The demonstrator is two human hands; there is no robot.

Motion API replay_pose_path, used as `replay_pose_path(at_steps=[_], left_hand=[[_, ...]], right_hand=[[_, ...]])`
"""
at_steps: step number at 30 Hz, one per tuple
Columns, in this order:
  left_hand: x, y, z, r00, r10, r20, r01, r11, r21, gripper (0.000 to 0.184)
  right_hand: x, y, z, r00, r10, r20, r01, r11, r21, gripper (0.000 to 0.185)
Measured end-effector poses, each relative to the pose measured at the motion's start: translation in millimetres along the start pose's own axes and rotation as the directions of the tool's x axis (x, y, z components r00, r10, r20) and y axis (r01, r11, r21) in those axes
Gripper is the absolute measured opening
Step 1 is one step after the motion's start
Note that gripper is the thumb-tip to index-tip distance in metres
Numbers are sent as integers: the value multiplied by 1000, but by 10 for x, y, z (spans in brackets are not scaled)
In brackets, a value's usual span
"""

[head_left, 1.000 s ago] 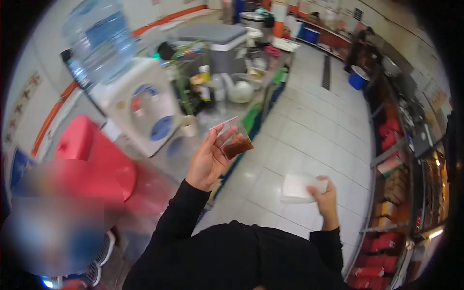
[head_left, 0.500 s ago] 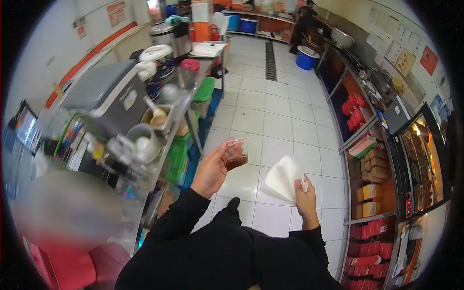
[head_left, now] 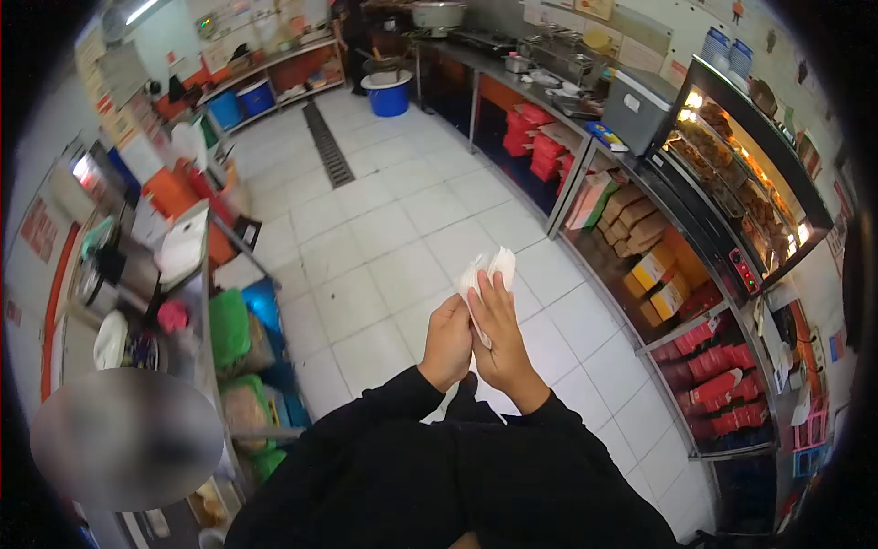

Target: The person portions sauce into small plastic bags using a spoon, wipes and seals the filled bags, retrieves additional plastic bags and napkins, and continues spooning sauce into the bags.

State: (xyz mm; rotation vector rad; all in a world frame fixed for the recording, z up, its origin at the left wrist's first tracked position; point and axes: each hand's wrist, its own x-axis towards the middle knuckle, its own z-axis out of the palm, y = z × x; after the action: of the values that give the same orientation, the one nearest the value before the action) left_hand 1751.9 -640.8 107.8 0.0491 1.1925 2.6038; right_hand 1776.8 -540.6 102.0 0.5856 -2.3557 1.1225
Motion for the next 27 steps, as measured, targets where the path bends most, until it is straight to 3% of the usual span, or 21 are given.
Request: replay_pose_path(at_steps=[4,6,8,11,14,18,20,25,27], left_hand=[[1211,-35,-44,999,6,40,-7,1000,24,28],[1800,91,25,998,40,50,-41,999,35,29],[2313,285,109,984,165,69,-168,985,48,32],[3019,517,52,976,207,69,-217,955,203,35],[3692,700,-30,953,301,36,-301,929,213,36],[4680,887,-337,958,287,-5,-278,933,229,36],[5242,1060,-452,964,261,56,-265,959,96,36],[6540,1595,-460,971,209,115,-210,978,1,31],[7146,1739,-451,976,163,146,-158,986,-45,30]], right_hand=[[775,873,55,997,-68,-20,69,997,23,63],[1244,1318,97,1000,-22,-16,22,1000,5,62],[1739,1717,89,999,-38,13,38,999,-11,62],[2419,2170,200,996,-59,66,61,998,-23,61],[3078,2637,384,990,-98,100,103,994,-38,61],[3953,3235,576,976,-127,175,144,986,-89,53],[4394,3647,713,979,-122,165,144,981,-128,54],[5311,4885,879,998,-22,60,37,966,-255,59],[5621,5349,704,991,91,-102,-106,983,-151,57]])
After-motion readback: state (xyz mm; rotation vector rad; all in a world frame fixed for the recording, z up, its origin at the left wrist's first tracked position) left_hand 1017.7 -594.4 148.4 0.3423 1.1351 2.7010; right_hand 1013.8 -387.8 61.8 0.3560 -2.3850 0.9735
